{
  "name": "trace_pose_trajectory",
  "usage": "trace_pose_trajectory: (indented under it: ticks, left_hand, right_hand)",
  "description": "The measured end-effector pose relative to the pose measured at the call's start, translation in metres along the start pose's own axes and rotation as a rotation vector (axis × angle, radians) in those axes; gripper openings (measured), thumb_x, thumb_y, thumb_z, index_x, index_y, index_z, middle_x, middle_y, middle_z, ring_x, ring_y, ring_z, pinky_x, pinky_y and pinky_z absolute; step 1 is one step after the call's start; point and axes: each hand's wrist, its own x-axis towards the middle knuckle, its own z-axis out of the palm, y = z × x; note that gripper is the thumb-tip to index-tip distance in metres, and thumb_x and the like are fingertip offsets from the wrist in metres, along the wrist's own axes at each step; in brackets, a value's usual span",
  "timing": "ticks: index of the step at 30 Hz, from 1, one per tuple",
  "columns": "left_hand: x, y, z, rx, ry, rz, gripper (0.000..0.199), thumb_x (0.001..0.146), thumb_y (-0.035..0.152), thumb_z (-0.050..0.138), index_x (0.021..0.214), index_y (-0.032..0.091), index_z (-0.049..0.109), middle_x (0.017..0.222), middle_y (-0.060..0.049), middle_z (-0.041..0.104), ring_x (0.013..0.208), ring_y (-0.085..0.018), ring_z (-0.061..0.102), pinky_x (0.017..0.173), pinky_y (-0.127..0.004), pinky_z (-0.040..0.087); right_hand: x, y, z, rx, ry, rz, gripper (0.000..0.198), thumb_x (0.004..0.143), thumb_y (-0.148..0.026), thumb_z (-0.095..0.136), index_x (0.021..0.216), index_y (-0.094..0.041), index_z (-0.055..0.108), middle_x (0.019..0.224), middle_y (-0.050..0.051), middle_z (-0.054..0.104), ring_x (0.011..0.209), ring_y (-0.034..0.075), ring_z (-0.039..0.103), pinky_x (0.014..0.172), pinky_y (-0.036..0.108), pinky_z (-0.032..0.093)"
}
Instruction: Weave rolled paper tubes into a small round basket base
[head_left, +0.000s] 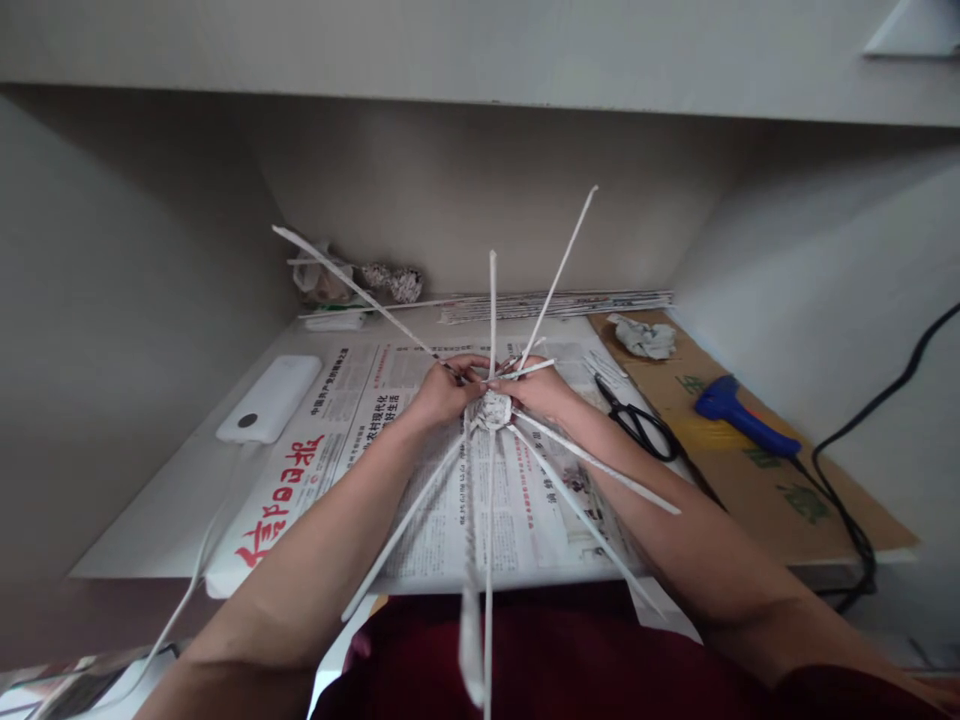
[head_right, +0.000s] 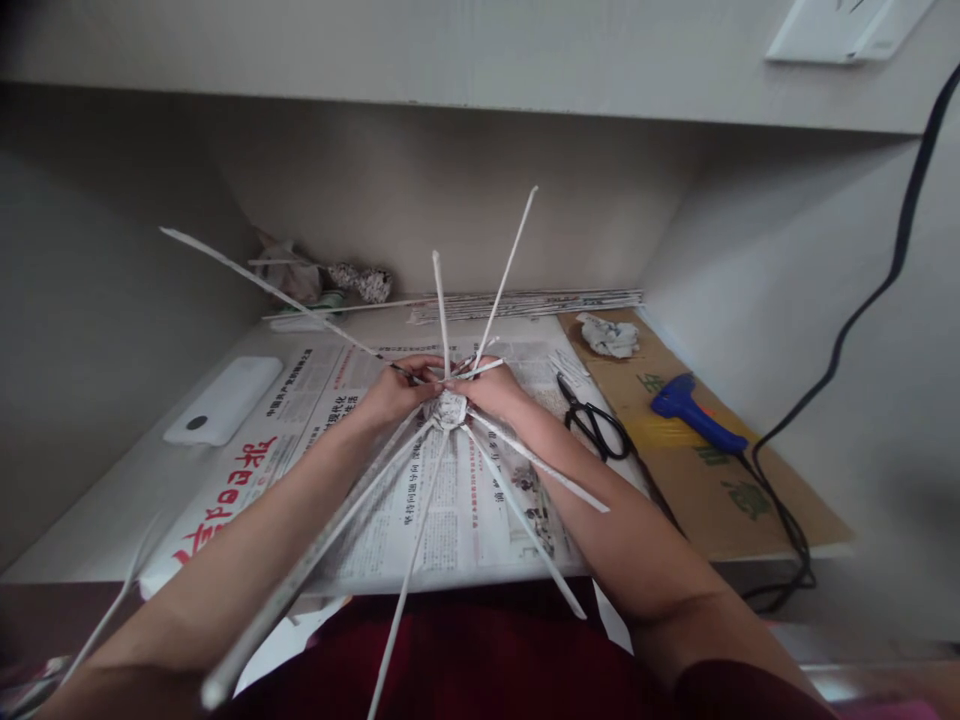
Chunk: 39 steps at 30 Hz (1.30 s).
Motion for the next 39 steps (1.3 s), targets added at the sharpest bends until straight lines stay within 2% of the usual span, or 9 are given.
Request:
trace_pose_trajectory:
  ticks: [3, 7, 11, 18, 24, 30, 33, 36, 39]
  left_hand:
    - [0.0, -0.001, 0.001, 0.01, 0.026, -0.006, 0.032, 0.067, 0.032, 0.074, 0.093, 0.014, 0.075, 0.064, -0.001, 0.067, 0.054, -0.013, 0.055, 0.055, -0.024, 0.041]
    - [0.001, -0.006, 0.007, 0.053, 0.164, 0.021, 0.032, 0.065, 0.037, 0.078, 0.086, 0.014, 0.075, 0.066, -0.003, 0.069, 0.058, -0.015, 0.057, 0.056, -0.025, 0.042]
    - [0.001, -0.009, 0.013, 0.008, 0.263, 0.011, 0.023, 0.067, 0.034, 0.076, 0.079, 0.015, 0.074, 0.067, -0.003, 0.069, 0.06, -0.015, 0.059, 0.058, -0.025, 0.043]
    - [0.0, -0.006, 0.012, -0.001, 0.265, -0.003, 0.015, 0.069, 0.03, 0.073, 0.072, 0.016, 0.069, 0.068, -0.003, 0.068, 0.062, -0.016, 0.059, 0.059, -0.025, 0.042]
    - [0.004, -0.018, 0.012, -0.05, 0.291, -0.026, 0.021, 0.066, 0.034, 0.075, 0.073, 0.016, 0.067, 0.068, -0.002, 0.067, 0.062, -0.015, 0.058, 0.058, -0.024, 0.043]
    - [0.0, -0.006, 0.008, -0.137, 0.219, -0.125, 0.028, 0.063, 0.038, 0.08, 0.076, 0.016, 0.068, 0.062, 0.0, 0.065, 0.052, -0.013, 0.055, 0.052, -0.024, 0.043]
    - [-0.005, 0.008, -0.002, -0.197, 0.066, -0.247, 0.036, 0.058, 0.031, 0.085, 0.088, 0.016, 0.072, 0.063, 0.0, 0.067, 0.053, -0.013, 0.058, 0.054, -0.024, 0.047]
    - [-0.007, 0.014, -0.012, -0.252, -0.075, -0.331, 0.046, 0.053, 0.019, 0.085, 0.098, 0.017, 0.074, 0.074, -0.004, 0.072, 0.064, -0.014, 0.065, 0.061, -0.025, 0.053]
    - [-0.003, 0.012, -0.015, -0.315, 0.019, -0.36, 0.044, 0.05, 0.016, 0.085, 0.092, 0.016, 0.074, 0.078, -0.005, 0.074, 0.066, -0.016, 0.068, 0.061, -0.026, 0.055]
  right_hand:
    - [-0.001, -0.002, 0.0, -0.06, 0.008, -0.012, 0.016, 0.066, -0.029, 0.075, 0.074, -0.016, 0.071, 0.064, 0.001, 0.067, 0.058, 0.015, 0.058, 0.057, 0.025, 0.044]
    - [-0.004, -0.005, 0.001, -0.15, -0.003, -0.042, 0.008, 0.069, -0.025, 0.07, 0.072, -0.017, 0.071, 0.061, 0.0, 0.065, 0.059, 0.014, 0.059, 0.059, 0.024, 0.044]
    - [-0.006, -0.006, 0.004, -0.15, 0.027, -0.013, 0.01, 0.07, -0.027, 0.072, 0.073, -0.017, 0.072, 0.065, 0.001, 0.068, 0.064, 0.016, 0.062, 0.063, 0.026, 0.045]
    - [-0.004, -0.001, 0.008, -0.117, 0.106, -0.028, 0.014, 0.074, -0.032, 0.071, 0.076, -0.018, 0.07, 0.074, 0.003, 0.072, 0.07, 0.018, 0.064, 0.064, 0.027, 0.047]
    - [-0.004, -0.005, 0.005, -0.164, 0.087, -0.029, 0.011, 0.076, -0.029, 0.068, 0.077, -0.018, 0.07, 0.079, 0.004, 0.073, 0.077, 0.02, 0.066, 0.07, 0.028, 0.047]
    - [-0.001, -0.006, 0.0, -0.224, 0.08, -0.008, 0.008, 0.079, -0.026, 0.068, 0.077, -0.019, 0.07, 0.079, 0.005, 0.073, 0.077, 0.02, 0.066, 0.072, 0.029, 0.047]
    - [0.001, -0.006, -0.005, -0.256, 0.108, -0.002, 0.008, 0.079, -0.026, 0.068, 0.076, -0.019, 0.07, 0.078, 0.005, 0.073, 0.076, 0.02, 0.066, 0.072, 0.029, 0.047]
    - [0.001, -0.008, -0.01, -0.263, 0.144, 0.007, 0.007, 0.079, -0.026, 0.069, 0.08, -0.019, 0.07, 0.081, 0.005, 0.073, 0.076, 0.02, 0.066, 0.071, 0.03, 0.047]
    - [-0.001, -0.012, -0.01, -0.253, 0.086, -0.02, 0.005, 0.079, -0.024, 0.068, 0.081, -0.019, 0.07, 0.081, 0.004, 0.073, 0.075, 0.019, 0.066, 0.072, 0.029, 0.048]
